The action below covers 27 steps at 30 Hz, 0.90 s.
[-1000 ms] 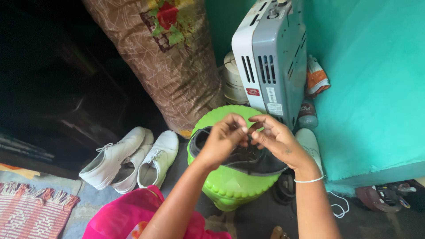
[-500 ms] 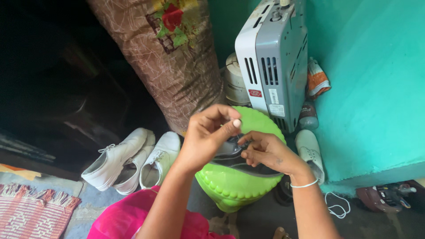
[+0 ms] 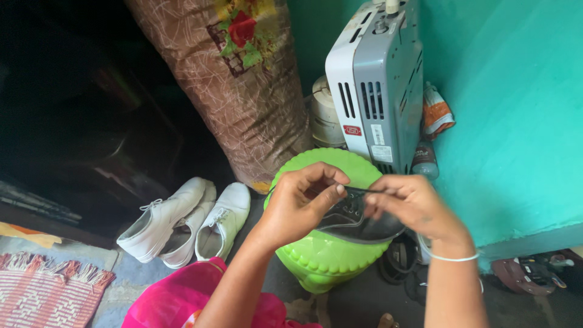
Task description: The person removes the laces from a white shoe and then re-laces it. They then pick up a black shoe, remove its laces, and re-lace it. The shoes are handled one at a time on a green stool.
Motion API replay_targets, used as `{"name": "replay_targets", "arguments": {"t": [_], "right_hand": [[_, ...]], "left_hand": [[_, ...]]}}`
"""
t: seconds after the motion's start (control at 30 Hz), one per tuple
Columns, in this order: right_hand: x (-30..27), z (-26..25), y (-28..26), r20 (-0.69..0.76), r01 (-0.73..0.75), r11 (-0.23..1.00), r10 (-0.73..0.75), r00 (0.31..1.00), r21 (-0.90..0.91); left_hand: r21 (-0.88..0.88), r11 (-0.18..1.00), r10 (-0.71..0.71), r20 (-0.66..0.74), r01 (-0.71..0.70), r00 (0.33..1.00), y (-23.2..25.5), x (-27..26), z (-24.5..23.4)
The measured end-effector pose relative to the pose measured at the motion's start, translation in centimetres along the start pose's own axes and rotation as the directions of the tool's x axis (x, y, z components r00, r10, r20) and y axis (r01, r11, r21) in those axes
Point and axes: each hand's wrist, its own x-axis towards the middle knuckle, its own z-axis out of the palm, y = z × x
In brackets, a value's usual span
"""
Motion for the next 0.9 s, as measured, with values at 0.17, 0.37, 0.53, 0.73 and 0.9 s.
{"name": "replay_targets", "arguments": {"t": [0.17,0.37,0.53,0.73,0.9], "right_hand": [[-0.9,-1.9,-1.1,-0.292,0.277,0.955,-0.237,0.927,0.104],[-0.1,-1.6,-0.3,-0.605,0.359,0.9,-0.146,0.783,0.247],[-0.1,-2.8,-0.3,-0.624,0.41,0.848,-0.125,0.771,0.337],[0.1,-2.7,-0.1,-0.614,0.37,0.867,-0.097,0.783,0.334],[0.0,-2.5,0.4,-0.517,0.339,0.879,-0.13,0.846,0.334]], "left_hand": [[0.124,0.992,0.004,0.142,-0.022,0.99,-0.2,0.1,0.6],[0.237,0.971,-0.038,0.305,-0.037,0.952,-1.0,-0.7,4.1],[0.319,0.946,-0.054,0.353,-0.066,0.934,-2.1,-0.9,4.9],[0.408,0.91,-0.095,0.388,-0.078,0.917,-2.7,-0.6,5.1],[0.486,0.849,0.117,0.216,-0.21,0.969,-3.6,0.0,3.2]]}}
